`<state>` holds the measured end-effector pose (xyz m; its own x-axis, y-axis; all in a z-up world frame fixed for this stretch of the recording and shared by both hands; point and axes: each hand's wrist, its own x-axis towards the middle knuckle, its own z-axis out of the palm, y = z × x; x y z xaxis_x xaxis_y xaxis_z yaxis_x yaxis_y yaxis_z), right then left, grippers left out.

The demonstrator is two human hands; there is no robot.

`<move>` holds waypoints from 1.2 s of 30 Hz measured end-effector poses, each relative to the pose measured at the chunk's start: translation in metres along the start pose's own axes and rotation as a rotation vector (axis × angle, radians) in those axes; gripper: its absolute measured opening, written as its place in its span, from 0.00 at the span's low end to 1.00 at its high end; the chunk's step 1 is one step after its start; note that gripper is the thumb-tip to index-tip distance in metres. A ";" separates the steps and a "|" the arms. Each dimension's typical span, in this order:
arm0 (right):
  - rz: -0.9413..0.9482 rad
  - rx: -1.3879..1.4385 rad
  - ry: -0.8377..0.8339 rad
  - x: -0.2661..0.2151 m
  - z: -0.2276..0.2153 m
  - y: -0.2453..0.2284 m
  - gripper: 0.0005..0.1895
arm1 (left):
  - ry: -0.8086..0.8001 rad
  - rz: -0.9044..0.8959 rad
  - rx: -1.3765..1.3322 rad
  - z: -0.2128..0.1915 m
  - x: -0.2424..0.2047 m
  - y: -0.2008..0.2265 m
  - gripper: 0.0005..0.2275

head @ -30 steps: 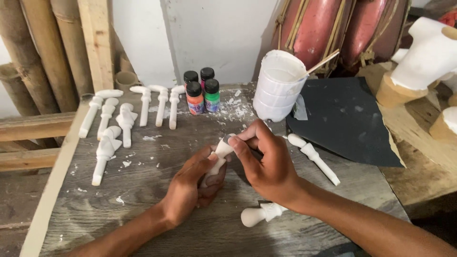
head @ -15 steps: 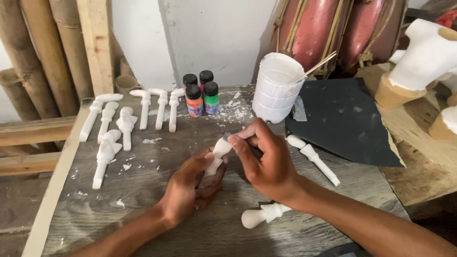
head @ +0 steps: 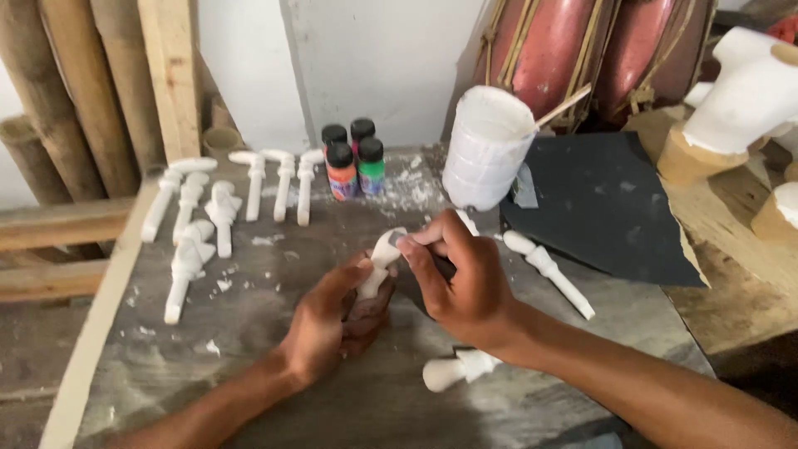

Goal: Scraping and refining the surface of small white plastic components using a handheld tool

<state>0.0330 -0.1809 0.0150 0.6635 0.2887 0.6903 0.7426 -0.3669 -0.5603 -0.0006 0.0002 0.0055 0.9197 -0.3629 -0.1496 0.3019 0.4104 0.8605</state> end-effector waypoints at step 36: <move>-0.024 0.041 -0.114 0.000 -0.006 -0.003 0.11 | 0.020 -0.006 0.070 -0.001 -0.001 -0.006 0.11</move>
<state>0.0299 -0.1853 0.0194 0.6499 0.3965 0.6484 0.7599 -0.3233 -0.5640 -0.0027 -0.0010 0.0002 0.9232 -0.3478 -0.1636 0.2894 0.3487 0.8914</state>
